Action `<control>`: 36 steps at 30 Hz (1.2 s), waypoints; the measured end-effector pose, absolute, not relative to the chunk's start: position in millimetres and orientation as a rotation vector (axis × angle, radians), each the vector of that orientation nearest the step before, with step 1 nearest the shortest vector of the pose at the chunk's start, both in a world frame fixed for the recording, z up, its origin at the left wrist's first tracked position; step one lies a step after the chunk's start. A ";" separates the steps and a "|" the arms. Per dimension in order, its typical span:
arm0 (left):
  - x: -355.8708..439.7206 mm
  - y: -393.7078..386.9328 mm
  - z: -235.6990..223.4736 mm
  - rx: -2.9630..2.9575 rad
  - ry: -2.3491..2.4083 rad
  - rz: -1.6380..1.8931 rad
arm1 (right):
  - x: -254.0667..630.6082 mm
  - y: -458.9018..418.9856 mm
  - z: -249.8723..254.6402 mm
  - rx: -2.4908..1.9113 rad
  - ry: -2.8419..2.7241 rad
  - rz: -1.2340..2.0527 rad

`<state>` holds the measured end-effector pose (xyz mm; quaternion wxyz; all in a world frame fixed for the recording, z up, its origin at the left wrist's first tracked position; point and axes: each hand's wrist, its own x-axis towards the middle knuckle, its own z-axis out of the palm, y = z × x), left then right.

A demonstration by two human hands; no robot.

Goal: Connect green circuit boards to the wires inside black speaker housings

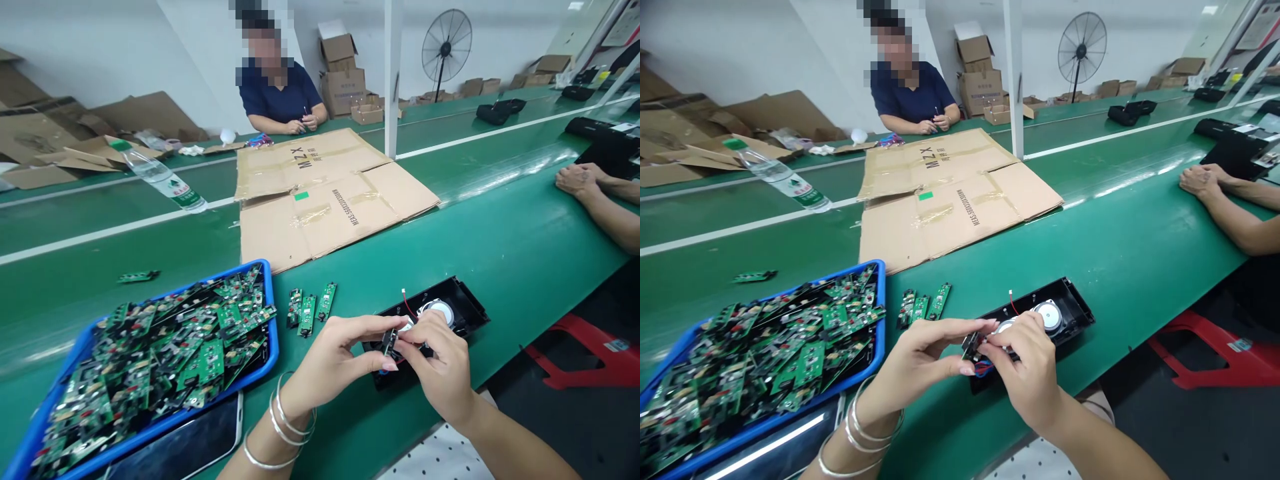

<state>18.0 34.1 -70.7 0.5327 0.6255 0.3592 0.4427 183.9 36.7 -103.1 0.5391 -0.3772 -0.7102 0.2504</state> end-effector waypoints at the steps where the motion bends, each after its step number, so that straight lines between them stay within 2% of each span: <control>1: 18.2 34.3 -70.9 1.476 0.852 1.059 | 183.7 36.0 -101.8 -0.892 -1.694 0.578; 8: 18.2 35.3 -73.9 1.362 0.736 1.122 | 180.9 32.7 -90.3 -0.869 -1.742 0.461; 17: 17.7 36.5 -77.1 1.397 0.636 1.126 | 182.8 33.8 -90.2 -0.821 -1.735 0.515; 28: 12.5 33.9 -66.2 1.632 0.797 1.052 | 187.4 27.2 -89.0 -0.809 -1.811 0.560; 36: 12.1 34.5 -71.0 1.493 0.698 1.088 | 184.3 24.1 -89.6 -0.848 -1.818 0.544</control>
